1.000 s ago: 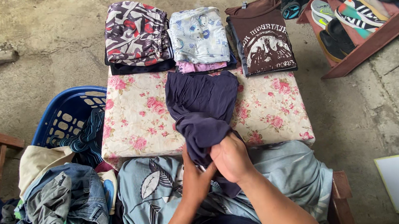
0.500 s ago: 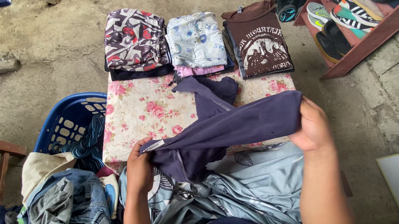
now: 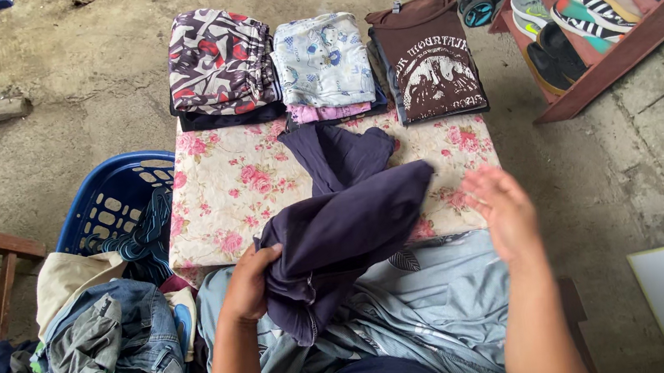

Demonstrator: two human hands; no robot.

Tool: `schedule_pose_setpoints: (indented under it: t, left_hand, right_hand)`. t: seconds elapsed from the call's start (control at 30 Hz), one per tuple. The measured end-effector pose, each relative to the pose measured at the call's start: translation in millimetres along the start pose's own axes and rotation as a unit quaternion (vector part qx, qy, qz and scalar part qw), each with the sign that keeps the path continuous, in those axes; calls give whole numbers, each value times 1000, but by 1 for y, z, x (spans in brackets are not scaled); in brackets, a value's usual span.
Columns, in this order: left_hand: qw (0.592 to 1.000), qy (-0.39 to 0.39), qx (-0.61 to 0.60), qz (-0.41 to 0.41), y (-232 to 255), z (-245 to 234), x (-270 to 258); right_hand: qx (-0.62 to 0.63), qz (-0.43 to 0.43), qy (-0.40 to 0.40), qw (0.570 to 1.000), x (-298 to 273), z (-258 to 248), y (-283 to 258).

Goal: The person folds a light-colored patterned cloth and a dark purple top on a floral-patterned table. They smooth and align the items, fold them into neat rectangles, and place them on a stack of previously folded clothes.

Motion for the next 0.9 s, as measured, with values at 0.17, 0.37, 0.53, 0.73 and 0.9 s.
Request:
schedule_pose_setpoints:
  t: [0.17,0.37,0.53,0.73,0.9]
  left_hand:
    - [975,-40,217,32,-5,36,3]
    - [807,-312,484,129,-75,169,-60]
    - [758,-415,487,128,-97,202,-93]
    - [747,-122,544,361,-32,160,-70]
    - [753,-31,528,392,-15,142,-51]
  right_hand:
    - [-126,-32,-326,937,-74,118,34]
    - [-161,-121,-325,924,-84,206,59]
    - [-192,-191,-257,928,-58,222,51]
    - [-218,-221,-201,929,-38,207,46]
    - [-234,-214,-197,928,-50,196,57]
Point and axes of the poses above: each hand's wrist, its own x-axis towards the middle knuckle, its own z-axis out of the palm, y = z × x, the point moved 8 cm from there along x, towards the middle knuckle, and after that the axes turned 7 degrees about -x, right-handed, at the moved point
